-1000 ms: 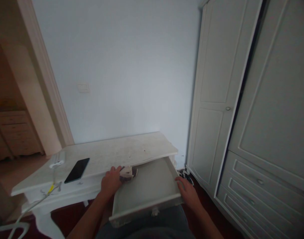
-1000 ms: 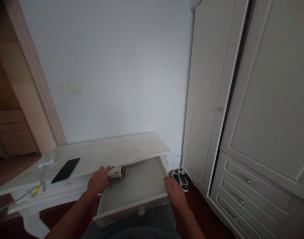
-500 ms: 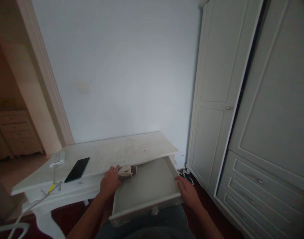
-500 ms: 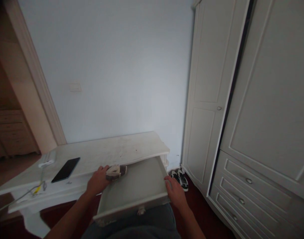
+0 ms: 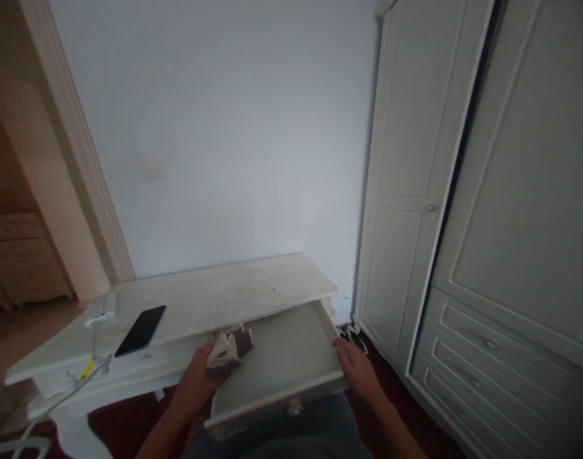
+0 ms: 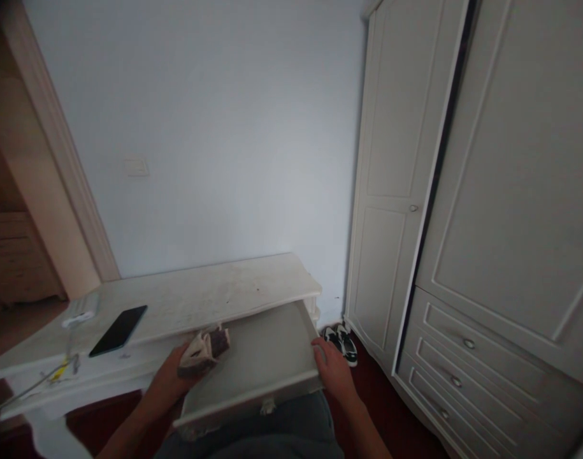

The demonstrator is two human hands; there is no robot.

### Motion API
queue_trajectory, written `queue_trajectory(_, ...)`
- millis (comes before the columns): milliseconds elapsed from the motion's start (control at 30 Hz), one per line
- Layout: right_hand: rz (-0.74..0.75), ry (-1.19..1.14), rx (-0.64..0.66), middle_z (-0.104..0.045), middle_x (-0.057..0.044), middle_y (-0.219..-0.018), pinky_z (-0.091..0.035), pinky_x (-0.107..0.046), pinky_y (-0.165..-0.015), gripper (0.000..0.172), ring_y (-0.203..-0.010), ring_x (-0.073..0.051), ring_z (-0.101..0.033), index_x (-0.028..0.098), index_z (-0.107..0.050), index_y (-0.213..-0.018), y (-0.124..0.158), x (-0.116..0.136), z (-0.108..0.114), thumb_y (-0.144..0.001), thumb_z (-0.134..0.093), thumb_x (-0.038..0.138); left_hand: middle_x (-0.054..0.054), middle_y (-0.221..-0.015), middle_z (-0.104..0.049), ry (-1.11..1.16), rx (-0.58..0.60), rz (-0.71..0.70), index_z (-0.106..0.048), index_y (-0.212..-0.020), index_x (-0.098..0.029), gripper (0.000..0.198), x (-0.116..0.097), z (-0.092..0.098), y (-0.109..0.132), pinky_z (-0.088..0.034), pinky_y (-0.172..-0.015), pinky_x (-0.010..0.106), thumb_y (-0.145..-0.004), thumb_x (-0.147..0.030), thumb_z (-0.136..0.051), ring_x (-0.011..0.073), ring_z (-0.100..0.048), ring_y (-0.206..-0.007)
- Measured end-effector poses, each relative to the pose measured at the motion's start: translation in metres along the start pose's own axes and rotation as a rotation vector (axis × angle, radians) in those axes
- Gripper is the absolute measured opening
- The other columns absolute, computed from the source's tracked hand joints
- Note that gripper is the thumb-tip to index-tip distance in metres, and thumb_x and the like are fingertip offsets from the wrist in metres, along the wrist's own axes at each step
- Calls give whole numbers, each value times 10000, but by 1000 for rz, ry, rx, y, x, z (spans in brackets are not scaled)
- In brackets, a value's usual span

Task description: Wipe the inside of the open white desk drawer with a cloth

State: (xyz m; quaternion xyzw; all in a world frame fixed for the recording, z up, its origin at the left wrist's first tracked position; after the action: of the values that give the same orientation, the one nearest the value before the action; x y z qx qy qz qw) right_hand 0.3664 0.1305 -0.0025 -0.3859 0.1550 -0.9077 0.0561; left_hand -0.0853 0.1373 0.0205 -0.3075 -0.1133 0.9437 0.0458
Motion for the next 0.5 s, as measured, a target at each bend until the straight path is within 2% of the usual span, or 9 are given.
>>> queue_trajectory(100,2,-6,-1,-739,-113,-1209,-486,-397,-1054,479,-1171,-275,-677,230,-700,-1158,0,1,1,-997,-347,510,79,-1271,-751,134,63,2,-654,-1288,-226,640,18,-12,29,-551,-1017,386,-726,-518,-743,319,-692,-1172)
queue_trajectory(200,-8,1,-3,-739,-116,-1219,-492,-402,-1049,495,-1172,-280,-678,227,-703,-1167,1,2,1,-992,-341,517,78,-1298,-742,124,104,7,-665,-1284,-251,645,15,-13,37,-548,-1029,393,-729,-572,-743,328,-683,-1195)
queue_trajectory(300,-12,15,-3,-746,-110,-1196,-502,-405,-1030,500,-1147,-279,-687,233,-708,-1158,0,1,1,-989,-337,522,102,-1275,-729,-12,87,21,-672,-1268,-232,632,-2,-2,13,-521,-1043,391,-753,-593,-728,333,-660,-1214)
queue_trajectory(433,2,4,-3,-751,-96,-1184,-507,-391,-1023,466,-1136,-270,-690,250,-713,-1154,0,1,2,-991,-363,512,109,-1245,-704,-164,-29,42,-642,-1294,-210,534,-23,16,-34,-493,-1044,359,-847,-504,-634,296,-650,-1204)
queue_trajectory(500,8,3,-11,-754,-94,-1175,-504,-388,-1026,453,-1127,-270,-692,248,-713,-1141,0,2,2,-990,-368,499,111,-1209,-702,-196,-45,42,-645,-1277,-205,491,-26,19,-43,-500,-1016,336,-868,-475,-607,280,-666,-1165)
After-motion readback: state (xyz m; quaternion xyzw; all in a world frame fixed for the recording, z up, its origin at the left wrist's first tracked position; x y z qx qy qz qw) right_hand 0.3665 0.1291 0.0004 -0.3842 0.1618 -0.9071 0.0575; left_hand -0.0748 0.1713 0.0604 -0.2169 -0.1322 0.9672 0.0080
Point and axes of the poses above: each hand's wrist, its own y-axis away from the middle knuckle, its own z-axis out of the back of the hand, x = y × z, the point moved 7 cm from there along -y, towards the middle knuckle
